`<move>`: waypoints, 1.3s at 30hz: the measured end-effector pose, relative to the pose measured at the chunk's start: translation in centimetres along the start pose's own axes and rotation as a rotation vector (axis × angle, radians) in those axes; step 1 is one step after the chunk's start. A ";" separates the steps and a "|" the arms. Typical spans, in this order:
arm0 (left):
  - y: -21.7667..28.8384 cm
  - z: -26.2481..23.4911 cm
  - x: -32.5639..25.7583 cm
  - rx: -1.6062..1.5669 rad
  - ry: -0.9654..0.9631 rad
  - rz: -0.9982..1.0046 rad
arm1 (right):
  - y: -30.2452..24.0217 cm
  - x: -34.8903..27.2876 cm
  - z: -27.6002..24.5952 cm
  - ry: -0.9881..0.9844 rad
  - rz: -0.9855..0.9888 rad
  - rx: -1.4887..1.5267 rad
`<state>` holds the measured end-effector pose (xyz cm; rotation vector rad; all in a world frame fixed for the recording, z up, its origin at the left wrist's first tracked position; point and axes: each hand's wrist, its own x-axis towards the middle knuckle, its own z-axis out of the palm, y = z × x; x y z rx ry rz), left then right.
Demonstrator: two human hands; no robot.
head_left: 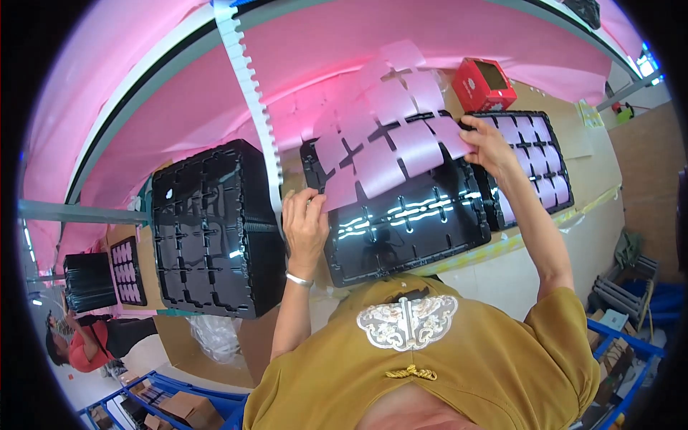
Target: The person places small components into plastic trays and applies material strips to them by hand, organizing or securing the components within the trays.
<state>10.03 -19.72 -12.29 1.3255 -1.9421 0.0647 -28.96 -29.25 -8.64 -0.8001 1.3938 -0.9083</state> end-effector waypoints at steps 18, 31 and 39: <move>3.5 -1.6 -6.9 0.025 -0.136 0.086 | 10.6 -7.7 -1.3 0.181 -0.115 -0.431; 4.5 -1.7 -8.8 -0.021 -0.211 0.021 | 11.5 -10.9 -2.6 0.172 -0.140 -0.796; 4.7 -2.0 -9.3 -0.016 -0.245 0.024 | 10.9 -12.0 -1.8 0.161 -0.119 -1.072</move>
